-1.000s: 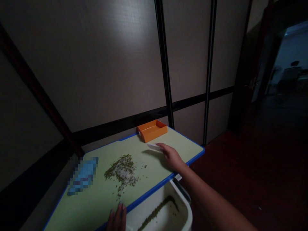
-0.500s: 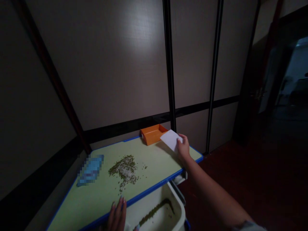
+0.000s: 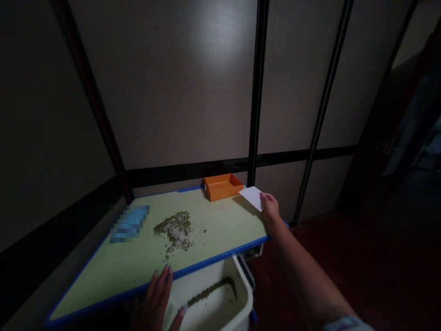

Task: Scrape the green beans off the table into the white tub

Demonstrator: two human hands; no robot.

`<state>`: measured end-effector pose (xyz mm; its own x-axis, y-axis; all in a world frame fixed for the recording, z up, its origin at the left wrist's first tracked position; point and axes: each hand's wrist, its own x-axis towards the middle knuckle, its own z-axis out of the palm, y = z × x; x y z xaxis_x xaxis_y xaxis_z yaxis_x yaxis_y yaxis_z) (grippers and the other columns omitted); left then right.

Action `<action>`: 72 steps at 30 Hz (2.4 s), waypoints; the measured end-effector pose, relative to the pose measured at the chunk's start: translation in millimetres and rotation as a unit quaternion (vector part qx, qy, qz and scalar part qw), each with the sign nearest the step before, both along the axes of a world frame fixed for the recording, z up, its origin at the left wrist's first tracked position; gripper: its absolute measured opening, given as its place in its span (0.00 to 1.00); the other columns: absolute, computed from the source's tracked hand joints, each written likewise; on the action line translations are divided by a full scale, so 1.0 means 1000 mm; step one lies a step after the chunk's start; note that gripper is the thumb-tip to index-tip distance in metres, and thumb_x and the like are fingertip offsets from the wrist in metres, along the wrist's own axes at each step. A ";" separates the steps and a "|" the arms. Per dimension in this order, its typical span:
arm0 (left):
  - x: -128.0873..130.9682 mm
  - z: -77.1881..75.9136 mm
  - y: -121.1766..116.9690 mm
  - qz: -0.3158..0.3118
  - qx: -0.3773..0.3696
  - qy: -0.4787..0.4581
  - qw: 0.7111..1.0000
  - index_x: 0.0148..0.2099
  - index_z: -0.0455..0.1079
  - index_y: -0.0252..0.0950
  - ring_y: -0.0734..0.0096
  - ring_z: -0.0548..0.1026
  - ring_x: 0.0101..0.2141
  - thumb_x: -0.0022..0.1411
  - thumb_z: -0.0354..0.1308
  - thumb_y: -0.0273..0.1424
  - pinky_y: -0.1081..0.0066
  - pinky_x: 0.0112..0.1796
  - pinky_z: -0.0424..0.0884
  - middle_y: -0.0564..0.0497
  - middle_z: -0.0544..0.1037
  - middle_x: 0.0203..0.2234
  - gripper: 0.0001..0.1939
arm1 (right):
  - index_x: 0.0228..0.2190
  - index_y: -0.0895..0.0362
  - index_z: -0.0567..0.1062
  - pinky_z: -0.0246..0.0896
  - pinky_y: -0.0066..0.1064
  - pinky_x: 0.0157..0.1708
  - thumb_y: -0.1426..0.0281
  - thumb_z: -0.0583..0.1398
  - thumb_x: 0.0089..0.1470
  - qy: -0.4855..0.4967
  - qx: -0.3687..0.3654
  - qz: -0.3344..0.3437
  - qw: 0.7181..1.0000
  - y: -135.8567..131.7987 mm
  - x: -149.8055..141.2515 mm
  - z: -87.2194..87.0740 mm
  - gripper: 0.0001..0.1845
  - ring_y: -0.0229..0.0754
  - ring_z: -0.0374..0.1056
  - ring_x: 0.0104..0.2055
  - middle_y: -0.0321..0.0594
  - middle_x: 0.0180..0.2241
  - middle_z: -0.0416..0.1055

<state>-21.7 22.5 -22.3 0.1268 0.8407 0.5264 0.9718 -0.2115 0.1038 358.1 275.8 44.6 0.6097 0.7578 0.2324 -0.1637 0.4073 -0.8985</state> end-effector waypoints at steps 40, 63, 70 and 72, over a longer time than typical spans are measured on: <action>0.026 0.034 -0.019 0.019 -0.095 -0.022 0.995 0.66 0.35 0.45 0.54 0.47 0.64 0.60 0.48 0.44 0.45 0.56 0.59 0.47 0.50 0.65 0.38 | 0.35 0.59 0.74 0.62 0.33 0.33 0.59 0.65 0.36 -0.122 0.022 0.081 0.989 -0.021 -0.021 0.021 0.23 0.43 0.67 0.34 0.42 0.36 0.73; 0.032 0.032 -0.011 0.025 -0.036 0.008 0.999 0.65 0.48 0.35 0.48 0.52 0.63 0.56 0.50 0.51 0.53 0.55 0.64 0.42 0.56 0.63 0.40 | 0.31 0.56 0.74 0.62 0.33 0.36 0.61 0.65 0.35 -0.239 0.027 0.266 0.934 -0.015 -0.088 0.016 0.17 0.44 0.68 0.36 0.40 0.34 0.74; 0.035 0.038 -0.013 0.036 -0.057 0.006 0.998 0.65 0.48 0.35 0.49 0.52 0.63 0.56 0.48 0.52 0.53 0.55 0.63 0.43 0.57 0.63 0.40 | 0.31 0.56 0.74 0.62 0.33 0.36 0.61 0.66 0.35 -0.247 0.028 0.279 0.928 -0.015 -0.087 0.015 0.18 0.44 0.67 0.37 0.40 0.35 0.74; 0.034 0.036 -0.012 0.038 -0.055 0.005 0.998 0.64 0.49 0.35 0.49 0.52 0.63 0.56 0.48 0.52 0.53 0.55 0.64 0.42 0.57 0.63 0.40 | 0.31 0.56 0.74 0.62 0.33 0.35 0.61 0.66 0.36 -0.248 0.028 0.285 0.926 -0.016 -0.088 0.016 0.18 0.44 0.67 0.37 0.40 0.35 0.74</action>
